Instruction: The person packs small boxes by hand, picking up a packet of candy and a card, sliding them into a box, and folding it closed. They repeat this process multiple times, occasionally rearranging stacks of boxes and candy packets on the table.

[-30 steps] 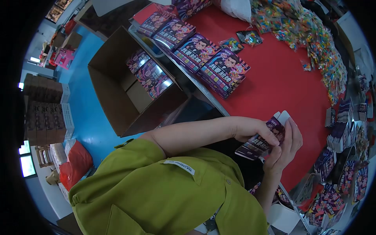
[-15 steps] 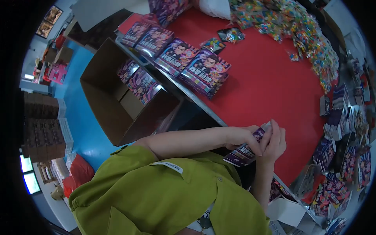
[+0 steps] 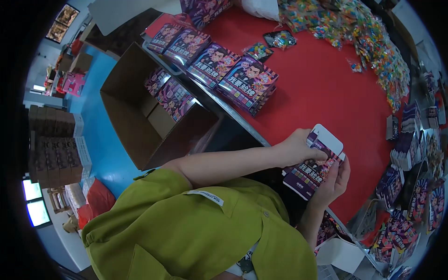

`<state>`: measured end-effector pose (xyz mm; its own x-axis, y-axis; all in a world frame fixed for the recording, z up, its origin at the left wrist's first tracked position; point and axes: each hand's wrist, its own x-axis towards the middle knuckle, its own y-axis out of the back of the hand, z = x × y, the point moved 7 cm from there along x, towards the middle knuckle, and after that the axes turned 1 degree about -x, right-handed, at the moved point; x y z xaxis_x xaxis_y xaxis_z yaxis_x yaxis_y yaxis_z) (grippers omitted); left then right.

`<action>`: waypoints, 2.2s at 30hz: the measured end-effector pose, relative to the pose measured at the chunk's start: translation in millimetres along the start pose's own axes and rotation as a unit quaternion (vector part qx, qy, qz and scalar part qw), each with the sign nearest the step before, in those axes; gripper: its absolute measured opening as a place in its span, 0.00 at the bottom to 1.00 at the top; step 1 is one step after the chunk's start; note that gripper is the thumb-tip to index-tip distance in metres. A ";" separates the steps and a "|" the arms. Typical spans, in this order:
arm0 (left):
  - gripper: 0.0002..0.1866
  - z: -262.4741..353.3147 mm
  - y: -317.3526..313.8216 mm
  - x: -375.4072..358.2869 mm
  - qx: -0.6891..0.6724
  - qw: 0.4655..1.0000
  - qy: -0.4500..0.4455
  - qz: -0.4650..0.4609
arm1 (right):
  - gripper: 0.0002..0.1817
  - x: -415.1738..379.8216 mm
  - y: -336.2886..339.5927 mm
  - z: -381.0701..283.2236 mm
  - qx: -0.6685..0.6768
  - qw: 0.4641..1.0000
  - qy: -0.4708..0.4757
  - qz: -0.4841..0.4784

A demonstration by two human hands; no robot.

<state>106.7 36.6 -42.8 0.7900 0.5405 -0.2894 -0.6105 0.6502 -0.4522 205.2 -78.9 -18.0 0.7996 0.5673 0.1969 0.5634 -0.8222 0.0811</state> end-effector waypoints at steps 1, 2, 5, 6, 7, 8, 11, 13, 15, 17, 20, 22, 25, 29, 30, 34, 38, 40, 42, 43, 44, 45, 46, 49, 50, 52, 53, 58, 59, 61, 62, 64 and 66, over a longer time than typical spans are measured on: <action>0.15 -4.5 -3.0 -0.1 -0.001 1.000 0.000 0.003 | 0.15 -2.9 -2.4 9.2 0.092 0.994 -0.062 -0.011; 0.14 -0.1 2.5 -2.7 0.016 0.993 -0.083 0.083 | 0.15 -4.5 -5.3 9.4 0.093 0.994 -0.062 -0.014; 0.13 0.3 12.7 -0.6 0.057 0.970 -0.190 0.142 | 0.14 -10.2 -10.2 7.5 0.131 0.988 -0.070 0.032; 0.13 2.5 10.8 0.5 0.079 0.965 -0.217 0.122 | 0.13 -10.2 -8.5 7.4 0.094 0.995 -0.035 0.027; 0.13 1.5 12.2 2.1 0.080 0.965 -0.218 0.125 | 0.12 -9.8 -7.2 7.5 0.058 0.998 0.000 0.021; 0.11 -8.8 12.6 6.7 0.074 0.979 -0.154 0.110 | 0.12 -8.7 -1.9 13.8 0.061 0.998 -0.002 0.017; 0.09 -21.3 13.5 12.9 0.125 0.976 -0.141 0.111 | 0.10 -2.7 7.3 38.1 0.116 0.987 -0.095 -0.061; 0.10 -16.0 12.9 12.8 0.179 0.956 -0.191 0.129 | 0.10 1.1 8.4 31.5 0.001 0.993 -0.049 -0.112; 0.07 -14.9 14.0 14.3 0.184 0.948 -0.226 0.126 | 0.11 2.3 13.0 26.8 -0.106 0.984 -0.010 -0.143; 0.07 -12.5 8.8 13.4 0.221 0.927 -0.275 0.123 | 0.14 -1.6 10.0 17.0 -0.210 0.962 0.033 -0.172; 0.08 -9.2 4.7 9.4 0.271 0.898 -0.326 0.121 | 0.19 -16.1 3.2 -11.0 -0.372 0.904 0.122 -0.169; 0.08 -6.8 7.0 7.6 0.284 0.892 -0.326 0.129 | 0.24 -36.7 4.0 -23.3 -0.490 0.768 0.351 -0.215; 0.08 -6.9 6.4 5.0 0.322 0.889 -0.305 0.111 | 0.28 -65.1 4.3 -27.2 -0.473 0.756 0.352 -0.284; 0.12 -11.8 6.0 13.2 0.354 0.895 -0.254 0.096 | 0.25 -66.8 -3.7 -22.8 -0.426 0.774 0.365 -0.293; 0.12 -3.4 5.4 5.8 0.342 0.893 -0.280 0.087 | 0.24 -59.2 0.5 -25.3 -0.411 0.796 0.361 -0.259; 0.10 -4.5 7.2 -10.2 -0.011 0.994 -0.108 -0.021 | 0.24 -21.8 14.8 -23.3 -0.349 0.875 0.256 -0.216; 0.12 16.4 -6.3 -17.3 0.016 0.969 -0.223 -0.100 | 0.26 5.5 8.6 -22.9 -0.281 0.919 0.132 -0.243; 0.12 16.1 -5.2 -9.9 -0.007 0.978 -0.188 -0.084 | 0.26 13.7 8.6 -18.8 -0.248 0.933 0.092 -0.243; 0.11 26.6 -3.7 -3.9 0.068 0.965 -0.245 -0.065 | 0.27 19.0 8.4 -12.3 -0.212 0.945 0.053 -0.245; 0.11 28.8 -3.2 -1.1 0.067 0.965 -0.245 -0.067 | 0.26 17.7 5.1 -10.5 -0.121 0.956 0.049 -0.265; 0.10 31.2 -1.8 1.0 0.086 0.964 -0.246 -0.057 | 0.25 15.9 2.1 -9.3 -0.028 0.958 0.043 -0.282; 0.09 33.2 -1.4 4.0 0.105 0.963 -0.245 -0.046 | 0.25 17.0 0.2 -5.2 -0.029 0.959 0.041 -0.279; 0.09 34.4 -2.6 7.9 0.104 0.964 -0.241 -0.048 | 0.22 19.6 0.0 2.8 0.104 0.961 -0.025 -0.256; 0.09 29.3 -5.6 20.9 -0.045 0.982 -0.156 -0.091 | 0.19 19.5 -10.5 -2.4 0.252 0.940 -0.096 -0.210; 0.11 27.9 -8.5 23.5 -0.016 0.986 -0.132 -0.105 | 0.19 21.2 -12.5 -6.5 0.271 0.937 -0.098 -0.196; 0.14 21.3 -12.8 24.4 0.012 0.987 -0.103 -0.120 | 0.18 25.9 -3.0 8.5 0.272 0.939 -0.106 -0.180; 0.14 27.8 -15.9 22.6 0.029 0.976 -0.177 -0.125 | 0.17 29.3 2.6 14.2 0.271 0.942 -0.111 -0.166; 0.16 54.9 -23.1 -3.2 0.399 0.770 -0.484 -0.113 | 0.15 17.3 2.5 -33.1 -0.332 0.838 0.415 -0.122; 0.18 54.3 -24.3 -6.4 0.440 0.741 -0.495 -0.112 | 0.14 12.4 -0.6 -32.7 -0.352 0.810 0.451 -0.131; 0.21 53.3 -26.8 -11.1 0.482 0.708 -0.504 -0.113 | 0.15 13.8 0.0 -37.6 -0.303 0.845 0.417 -0.144; 0.20 53.0 -25.7 -8.9 0.458 0.745 -0.471 -0.115 | 0.16 16.7 1.9 -39.9 -0.257 0.873 0.383 -0.154; 0.19 55.4 -25.9 -4.5 0.431 0.779 -0.440 -0.119 | 0.15 20.1 0.6 -41.0 -0.244 0.886 0.364 -0.153; 0.17 53.3 -23.4 0.6 0.445 0.797 -0.384 -0.138 | 0.15 23.1 2.1 -41.6 -0.228 0.899 0.341 -0.155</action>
<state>118.4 50.1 12.6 0.8421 0.2568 0.4743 -0.4879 0.7375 0.4670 216.3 -69.4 27.3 0.2173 0.7404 0.6361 0.4699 -0.6505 0.5967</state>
